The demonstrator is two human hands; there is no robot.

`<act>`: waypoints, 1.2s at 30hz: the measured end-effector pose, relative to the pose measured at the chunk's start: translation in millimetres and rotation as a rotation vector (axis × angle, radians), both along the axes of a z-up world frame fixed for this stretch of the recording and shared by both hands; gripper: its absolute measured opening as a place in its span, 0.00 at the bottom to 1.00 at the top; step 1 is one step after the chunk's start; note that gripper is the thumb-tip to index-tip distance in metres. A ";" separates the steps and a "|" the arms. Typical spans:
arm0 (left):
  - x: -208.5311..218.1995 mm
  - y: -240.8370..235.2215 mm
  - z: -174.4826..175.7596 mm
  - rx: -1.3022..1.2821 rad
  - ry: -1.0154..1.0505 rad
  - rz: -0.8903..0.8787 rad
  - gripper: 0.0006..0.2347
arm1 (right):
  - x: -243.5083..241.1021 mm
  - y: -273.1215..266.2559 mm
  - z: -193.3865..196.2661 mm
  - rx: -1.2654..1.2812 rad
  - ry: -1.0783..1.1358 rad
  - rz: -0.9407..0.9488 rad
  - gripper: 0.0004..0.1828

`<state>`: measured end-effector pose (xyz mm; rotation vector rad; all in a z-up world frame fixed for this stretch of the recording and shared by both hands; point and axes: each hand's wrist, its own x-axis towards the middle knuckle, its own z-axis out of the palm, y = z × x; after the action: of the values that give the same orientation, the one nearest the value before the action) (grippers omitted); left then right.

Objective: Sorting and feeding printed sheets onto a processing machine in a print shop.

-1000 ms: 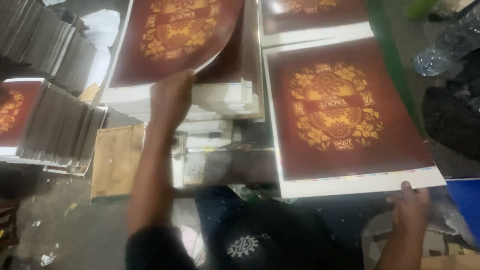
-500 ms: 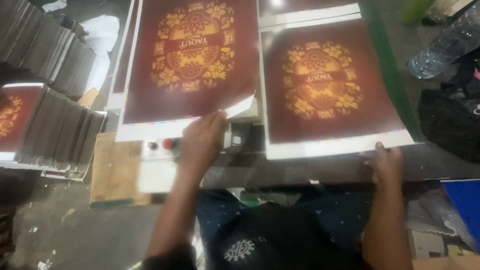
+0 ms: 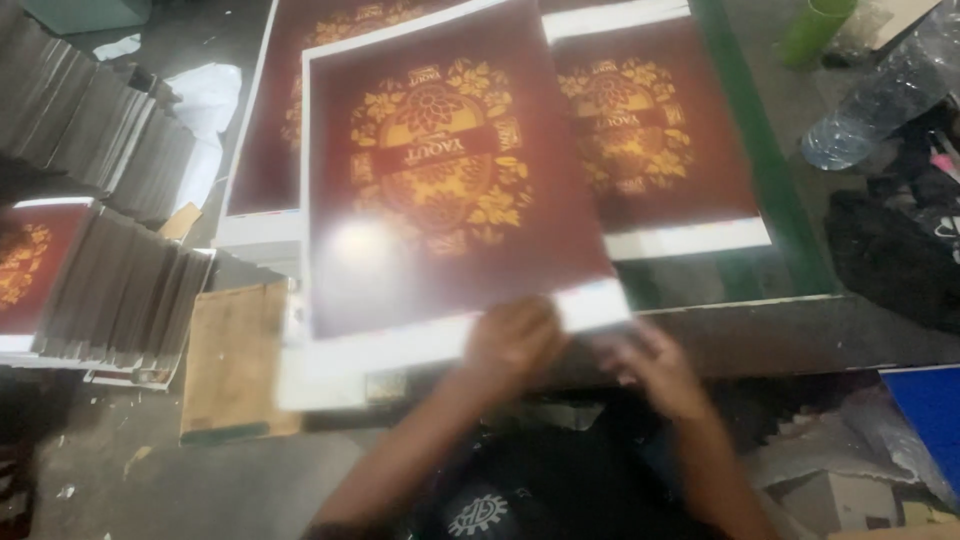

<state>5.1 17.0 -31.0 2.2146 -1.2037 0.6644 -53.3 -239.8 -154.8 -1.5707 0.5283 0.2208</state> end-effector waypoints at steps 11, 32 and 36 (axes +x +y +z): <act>11.6 1.1 46.4 0.128 0.179 0.041 0.22 | -1.4 -22.3 -34.1 0.466 -0.367 -0.126 0.16; 150.2 144.8 -2.6 0.606 0.176 0.584 0.31 | -93.3 -177.1 -82.0 0.069 -0.412 -0.632 0.19; 150.4 150.7 27.4 0.635 0.179 0.505 0.26 | -91.9 -157.3 -56.6 -0.047 -0.109 -0.835 0.20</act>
<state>155.5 167.7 -3.6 3.0859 -0.8317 0.2610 -145.2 -397.1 -211.5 -1.2759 1.0528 -0.5110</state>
